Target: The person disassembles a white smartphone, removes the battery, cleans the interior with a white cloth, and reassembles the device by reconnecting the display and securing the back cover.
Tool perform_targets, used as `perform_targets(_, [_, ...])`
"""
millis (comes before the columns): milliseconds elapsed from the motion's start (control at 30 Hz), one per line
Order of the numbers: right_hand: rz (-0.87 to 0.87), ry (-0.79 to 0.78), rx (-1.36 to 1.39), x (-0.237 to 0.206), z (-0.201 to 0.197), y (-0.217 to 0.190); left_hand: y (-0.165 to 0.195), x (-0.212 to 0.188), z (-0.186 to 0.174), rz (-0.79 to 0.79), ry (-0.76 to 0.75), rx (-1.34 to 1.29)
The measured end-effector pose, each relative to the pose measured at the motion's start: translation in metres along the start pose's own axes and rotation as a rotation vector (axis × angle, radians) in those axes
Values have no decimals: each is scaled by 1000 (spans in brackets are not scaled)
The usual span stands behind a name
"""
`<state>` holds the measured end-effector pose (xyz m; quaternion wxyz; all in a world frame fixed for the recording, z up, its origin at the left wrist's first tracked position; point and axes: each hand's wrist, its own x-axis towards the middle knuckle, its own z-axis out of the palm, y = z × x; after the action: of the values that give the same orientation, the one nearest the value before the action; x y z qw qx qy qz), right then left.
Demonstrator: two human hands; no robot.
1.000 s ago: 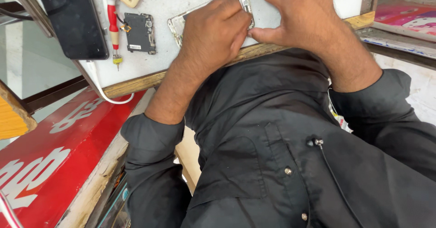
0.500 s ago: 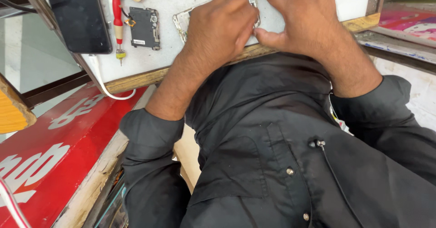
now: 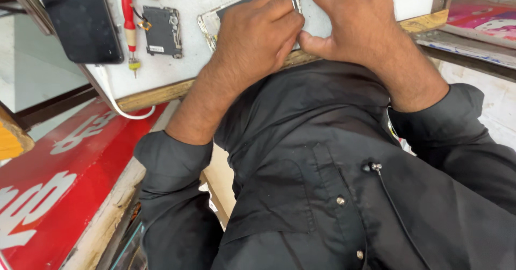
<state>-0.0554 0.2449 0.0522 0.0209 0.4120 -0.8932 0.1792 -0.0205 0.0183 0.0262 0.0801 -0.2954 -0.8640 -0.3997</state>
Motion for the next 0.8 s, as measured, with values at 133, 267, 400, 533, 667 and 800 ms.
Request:
perform_targets(133, [-1,4,-11,0,2,0,-1,1,-1,-52,23,17])
perform_targets(267, [19,-22,3,-1,0,2,-1,1,-1,-8,1,-9])
perform_targets(400, [7,-13,11,-1,0,1,-3,1,-2,-20,-22,9])
perform_targets(533, [10,-5,19,0,-2,0,-2,2,-1,-10,48,16])
perform_targets(667, [17,-39,6,0,-1,0,-3,3,-3,2,-62,8])
perform_targets(800, [1,-9,19,1,-2,1,-3,3,-2,-1,14,36])
